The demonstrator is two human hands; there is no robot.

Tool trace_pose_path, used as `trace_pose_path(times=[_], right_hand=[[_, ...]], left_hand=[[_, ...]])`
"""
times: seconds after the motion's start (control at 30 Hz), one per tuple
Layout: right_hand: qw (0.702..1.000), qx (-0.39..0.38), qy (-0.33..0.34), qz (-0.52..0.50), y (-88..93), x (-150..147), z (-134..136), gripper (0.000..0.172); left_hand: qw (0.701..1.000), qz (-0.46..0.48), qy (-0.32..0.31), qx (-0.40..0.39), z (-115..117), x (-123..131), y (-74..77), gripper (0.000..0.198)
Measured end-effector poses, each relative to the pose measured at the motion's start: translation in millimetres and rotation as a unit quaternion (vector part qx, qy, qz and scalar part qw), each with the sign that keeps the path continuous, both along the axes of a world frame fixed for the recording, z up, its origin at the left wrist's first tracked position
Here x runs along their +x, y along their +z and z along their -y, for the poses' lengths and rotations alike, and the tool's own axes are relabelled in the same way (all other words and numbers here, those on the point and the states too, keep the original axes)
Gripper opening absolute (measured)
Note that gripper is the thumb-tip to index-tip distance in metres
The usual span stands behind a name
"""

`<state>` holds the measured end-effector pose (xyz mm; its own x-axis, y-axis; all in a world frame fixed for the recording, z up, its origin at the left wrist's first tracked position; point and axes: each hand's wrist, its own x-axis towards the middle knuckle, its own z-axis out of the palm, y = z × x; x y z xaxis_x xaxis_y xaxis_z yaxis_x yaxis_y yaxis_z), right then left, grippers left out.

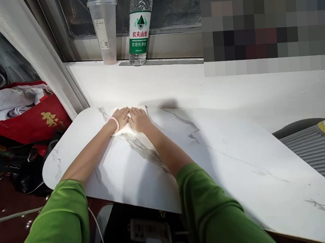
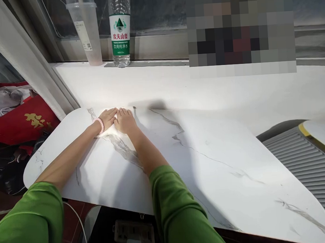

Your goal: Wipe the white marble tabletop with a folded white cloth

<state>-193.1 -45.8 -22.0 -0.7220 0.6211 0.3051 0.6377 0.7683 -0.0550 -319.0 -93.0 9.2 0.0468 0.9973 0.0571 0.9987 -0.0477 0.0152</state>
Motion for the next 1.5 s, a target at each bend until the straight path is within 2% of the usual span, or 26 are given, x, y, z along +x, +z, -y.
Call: trace_pose_path(times=[0.13,0.33,0.5,0.6,0.7,0.77,0.87,1.0,1.1,1.2,1.37,1.5], right_hand=[[1.000,-0.006,0.005,-0.010,1.3,0.4,1.3,0.055],[0.999,0.006,0.026,-0.025,-0.5,19.9,31.9,0.055],[1.000,0.010,0.013,-0.016,-2.9,46.1,88.3,0.057],[1.000,-0.006,0.030,-0.002,-0.1,58.5,125.5,0.059],[0.997,-0.024,0.076,-0.007,5.3,59.1,156.6,0.060],[0.993,-0.034,0.116,-0.018,9.3,50.2,172.9,0.061],[0.985,-0.051,0.159,-0.033,15.0,22.6,191.4,0.064],[0.978,-0.077,0.189,-0.030,20.9,-27.7,203.9,0.067],[0.978,-0.084,0.187,-0.035,23.1,-60.6,199.2,0.066],[0.981,-0.094,0.165,-0.035,24.4,-86.2,176.5,0.065],[0.988,-0.106,0.110,-0.015,25.5,-121.3,106.7,0.062],[0.993,-0.103,0.048,-0.027,23.1,-135.8,58.5,0.059]], left_hand=[[1.000,0.004,0.017,0.003,3.2,-1.6,-2.5,0.050],[1.000,0.008,0.009,-0.009,37.0,11.6,-3.4,0.052],[0.999,0.001,-0.045,-0.019,85.3,26.7,-7.2,0.054],[0.997,-0.004,-0.066,0.027,124.5,34.7,-16.4,0.054],[0.995,-0.002,-0.051,0.085,165.7,34.3,-24.5,0.055],[0.994,0.003,-0.036,0.101,190.9,25.6,-26.0,0.055],[0.995,0.005,-0.012,0.096,221.1,-1.3,-21.8,0.056],[0.997,0.001,0.023,0.072,242.6,-49.9,-10.9,0.057],[0.998,-0.001,0.032,0.051,237.6,-82.6,-5.8,0.057],[0.999,-0.005,0.030,0.042,208.5,-110.4,-7.0,0.058],[0.999,-0.013,0.032,0.026,117.6,-147.2,-8.9,0.057],[1.000,-0.008,0.018,0.014,49.2,-156.3,-3.2,0.053]])
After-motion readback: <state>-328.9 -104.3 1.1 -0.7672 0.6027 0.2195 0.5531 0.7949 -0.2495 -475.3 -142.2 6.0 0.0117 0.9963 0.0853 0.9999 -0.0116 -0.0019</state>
